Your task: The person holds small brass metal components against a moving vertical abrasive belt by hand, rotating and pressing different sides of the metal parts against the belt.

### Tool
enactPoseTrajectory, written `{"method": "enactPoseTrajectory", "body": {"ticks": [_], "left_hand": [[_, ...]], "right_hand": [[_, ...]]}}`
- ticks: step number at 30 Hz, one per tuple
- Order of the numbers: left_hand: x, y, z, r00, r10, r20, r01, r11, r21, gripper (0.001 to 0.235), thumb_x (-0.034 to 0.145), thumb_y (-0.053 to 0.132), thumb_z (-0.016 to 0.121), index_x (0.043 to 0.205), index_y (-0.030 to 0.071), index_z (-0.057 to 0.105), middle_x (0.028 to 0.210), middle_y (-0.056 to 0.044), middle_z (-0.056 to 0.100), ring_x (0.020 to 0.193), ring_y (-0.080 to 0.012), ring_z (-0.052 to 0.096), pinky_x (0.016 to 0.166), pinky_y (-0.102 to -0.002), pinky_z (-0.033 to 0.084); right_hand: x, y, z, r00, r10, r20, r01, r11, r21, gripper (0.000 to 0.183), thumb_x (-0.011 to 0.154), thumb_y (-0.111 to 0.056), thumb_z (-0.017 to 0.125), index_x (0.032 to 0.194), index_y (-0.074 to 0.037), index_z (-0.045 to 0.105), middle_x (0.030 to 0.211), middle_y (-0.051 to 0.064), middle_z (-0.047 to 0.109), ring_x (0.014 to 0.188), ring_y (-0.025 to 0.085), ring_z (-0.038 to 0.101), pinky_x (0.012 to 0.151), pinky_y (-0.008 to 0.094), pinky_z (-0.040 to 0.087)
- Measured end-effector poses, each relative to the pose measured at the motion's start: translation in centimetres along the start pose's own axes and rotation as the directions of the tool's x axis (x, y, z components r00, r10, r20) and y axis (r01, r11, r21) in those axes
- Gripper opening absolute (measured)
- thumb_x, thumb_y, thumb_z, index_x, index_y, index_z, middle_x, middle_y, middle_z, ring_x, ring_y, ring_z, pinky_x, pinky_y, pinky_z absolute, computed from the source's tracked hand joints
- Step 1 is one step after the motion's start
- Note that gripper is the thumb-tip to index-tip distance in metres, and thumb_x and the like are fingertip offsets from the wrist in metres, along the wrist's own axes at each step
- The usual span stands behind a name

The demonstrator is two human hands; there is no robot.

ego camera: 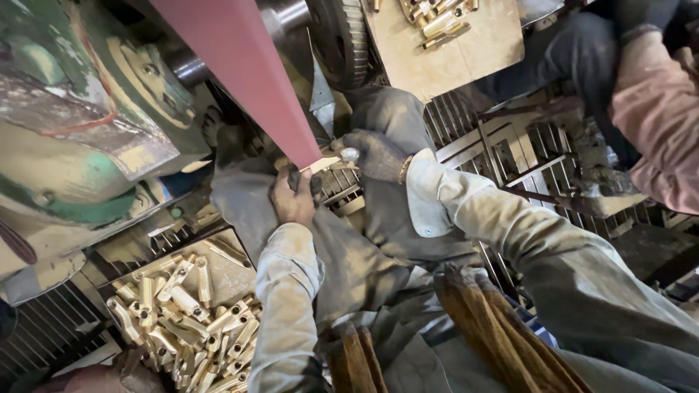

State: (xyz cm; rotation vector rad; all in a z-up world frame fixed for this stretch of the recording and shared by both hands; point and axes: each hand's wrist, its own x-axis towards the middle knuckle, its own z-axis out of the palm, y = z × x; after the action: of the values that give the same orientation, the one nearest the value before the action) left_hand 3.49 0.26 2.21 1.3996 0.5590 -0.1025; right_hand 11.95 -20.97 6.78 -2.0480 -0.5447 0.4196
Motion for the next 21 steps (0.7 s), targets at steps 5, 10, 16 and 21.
{"method": "enactPoseTrajectory", "body": {"ticks": [5,10,16,21], "left_hand": [[0.6,0.2,0.3,0.995,-0.068,-0.076,0.077,0.99,0.118,0.024,0.092,0.007,0.072,0.115,0.003,0.067,0.085,-0.006,0.069,0.056,-0.0113,0.059,0.047,-0.029,0.048],[1.6,-0.8,0.5,0.99,-0.13,-0.052,0.131,0.991,0.002,0.027,0.092,0.012,0.072,0.117,0.004,0.065,0.089,-0.004,0.071,0.058,-0.0097,0.058,0.046,-0.029,0.046],[1.6,1.6,0.5,0.97,-0.218,-0.107,0.234,0.957,0.171,0.028,0.095,0.016,0.073,0.12,0.007,0.064,0.081,-0.007,0.065,0.054,-0.0153,0.054,0.046,-0.033,0.044],[-0.5,0.0,-0.9,0.977,0.211,-0.02,-0.207,0.971,0.123,0.027,0.094,0.011,0.073,0.118,0.005,0.066,0.094,-0.002,0.069,0.078,-0.0108,0.063,0.061,-0.029,0.054]], "right_hand": [[0.7,1.9,0.2,0.999,0.038,0.024,-0.038,0.999,0.009,0.033,0.089,-0.015,0.079,0.12,-0.005,0.069,0.11,0.015,0.07,0.102,0.033,0.071,0.086,0.039,0.056],[2.9,2.1,-0.4,0.99,0.118,0.071,-0.119,0.993,0.002,0.035,0.088,-0.012,0.081,0.12,-0.006,0.069,0.11,0.015,0.069,0.102,0.033,0.07,0.086,0.039,0.056],[3.4,0.6,-1.0,0.964,0.232,0.131,-0.233,0.972,-0.009,0.039,0.086,-0.009,0.082,0.121,-0.007,0.068,0.111,0.015,0.067,0.102,0.032,0.069,0.086,0.038,0.056],[0.6,-0.8,0.0,0.997,-0.079,-0.017,0.079,0.996,0.044,0.041,0.084,-0.007,0.084,0.122,-0.007,0.068,0.111,0.014,0.065,0.102,0.032,0.068,0.086,0.037,0.056]]}}
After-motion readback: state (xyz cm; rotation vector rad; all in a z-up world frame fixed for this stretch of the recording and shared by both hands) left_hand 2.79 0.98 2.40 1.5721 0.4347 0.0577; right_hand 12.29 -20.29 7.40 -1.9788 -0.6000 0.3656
